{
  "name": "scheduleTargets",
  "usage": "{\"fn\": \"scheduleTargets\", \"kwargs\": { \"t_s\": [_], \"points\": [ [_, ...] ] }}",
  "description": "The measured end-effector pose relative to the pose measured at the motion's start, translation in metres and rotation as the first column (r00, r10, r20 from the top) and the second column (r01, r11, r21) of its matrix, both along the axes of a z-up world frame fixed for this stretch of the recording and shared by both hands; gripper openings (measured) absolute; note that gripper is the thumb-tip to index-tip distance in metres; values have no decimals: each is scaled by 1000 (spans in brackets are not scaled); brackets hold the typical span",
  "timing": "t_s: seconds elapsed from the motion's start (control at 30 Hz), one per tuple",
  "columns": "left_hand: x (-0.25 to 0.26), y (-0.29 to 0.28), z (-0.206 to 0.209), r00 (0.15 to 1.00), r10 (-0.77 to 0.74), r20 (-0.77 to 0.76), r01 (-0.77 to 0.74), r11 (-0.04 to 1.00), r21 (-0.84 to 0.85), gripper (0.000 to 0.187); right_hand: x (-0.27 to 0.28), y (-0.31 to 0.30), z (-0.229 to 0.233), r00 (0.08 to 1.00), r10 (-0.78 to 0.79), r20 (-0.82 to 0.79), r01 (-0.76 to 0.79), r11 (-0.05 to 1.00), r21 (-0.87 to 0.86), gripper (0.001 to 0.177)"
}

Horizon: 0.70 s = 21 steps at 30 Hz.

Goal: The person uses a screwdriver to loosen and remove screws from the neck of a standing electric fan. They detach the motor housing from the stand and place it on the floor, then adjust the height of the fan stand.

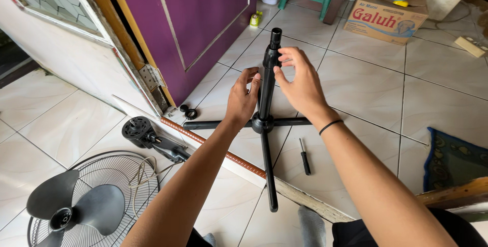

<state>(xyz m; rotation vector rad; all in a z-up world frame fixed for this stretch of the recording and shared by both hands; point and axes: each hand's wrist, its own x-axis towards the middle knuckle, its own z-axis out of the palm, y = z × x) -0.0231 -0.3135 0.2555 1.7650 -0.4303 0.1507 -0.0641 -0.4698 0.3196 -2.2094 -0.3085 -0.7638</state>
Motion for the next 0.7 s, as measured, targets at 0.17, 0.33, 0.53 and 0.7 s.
{"fn": "scheduleTargets", "kwargs": {
  "t_s": [0.17, 0.33, 0.53, 0.7],
  "points": [
    [0, -17, 6, 999, -36, 1, 36, 998, -42, 49, 5, -23, 18, 999, -47, -1, 47, 997, -63, 38],
    [2, -24, 4, 999, -35, -23, 32, 994, -103, 47, 16, -37, 26, 999, -39, -27, 37, 996, -80, 38],
    [5, -20, -6, 998, -29, -62, 26, 999, -37, 47, 38, -34, 17, 987, -40, -158, 38, 999, -18, 43],
    [6, -10, -18, 997, 3, -78, -6, 999, -33, 54, 52, -25, -1, 984, 20, -175, -22, 1000, -11, 55]
  ]
}}
